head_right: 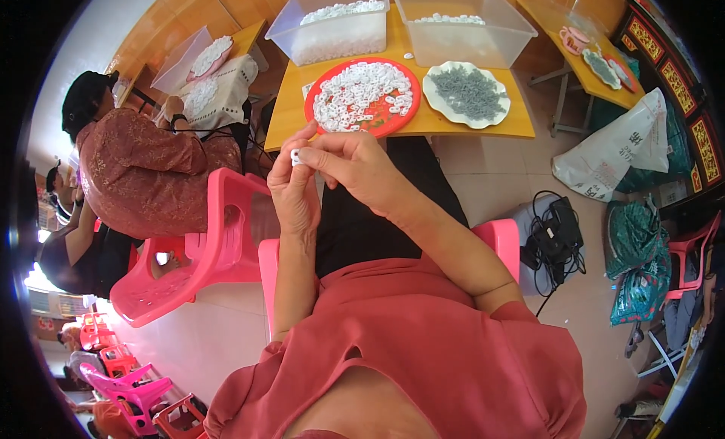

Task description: Sorting and inspecting small white plastic components from a tray into containers.

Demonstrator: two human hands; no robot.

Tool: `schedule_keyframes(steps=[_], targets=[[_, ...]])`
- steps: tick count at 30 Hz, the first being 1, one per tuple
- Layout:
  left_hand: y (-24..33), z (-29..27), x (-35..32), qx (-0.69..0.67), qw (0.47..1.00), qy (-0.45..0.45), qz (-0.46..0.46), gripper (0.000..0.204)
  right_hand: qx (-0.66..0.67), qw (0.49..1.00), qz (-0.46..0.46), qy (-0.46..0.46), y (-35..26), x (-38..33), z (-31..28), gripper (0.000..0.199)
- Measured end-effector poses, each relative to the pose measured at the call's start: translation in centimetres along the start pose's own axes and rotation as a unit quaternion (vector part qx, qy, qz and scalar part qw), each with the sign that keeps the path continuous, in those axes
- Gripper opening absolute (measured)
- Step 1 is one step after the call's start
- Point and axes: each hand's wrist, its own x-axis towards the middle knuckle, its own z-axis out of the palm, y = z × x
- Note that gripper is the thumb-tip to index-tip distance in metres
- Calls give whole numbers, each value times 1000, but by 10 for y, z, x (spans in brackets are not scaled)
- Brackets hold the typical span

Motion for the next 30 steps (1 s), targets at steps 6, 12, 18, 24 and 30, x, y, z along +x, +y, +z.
schedule_keyframes(steps=[6,12,18,24,30], targets=[[8,-3,3,81,996,-40,24,30,41,999,6,-5,0,1,-5,24],[10,5,-3,-86,995,-2,-52,40,-294,929,-225,11,-12,-2,3,17],[8,6,-6,-136,989,-27,-42,50,-428,845,-322,3,-12,0,2,29],[11,23,-8,-111,992,-38,-35,52,-477,771,-419,46,-4,3,1,16],[15,48,-18,-84,996,29,-9,49,-495,761,-414,71,-2,0,3,20]])
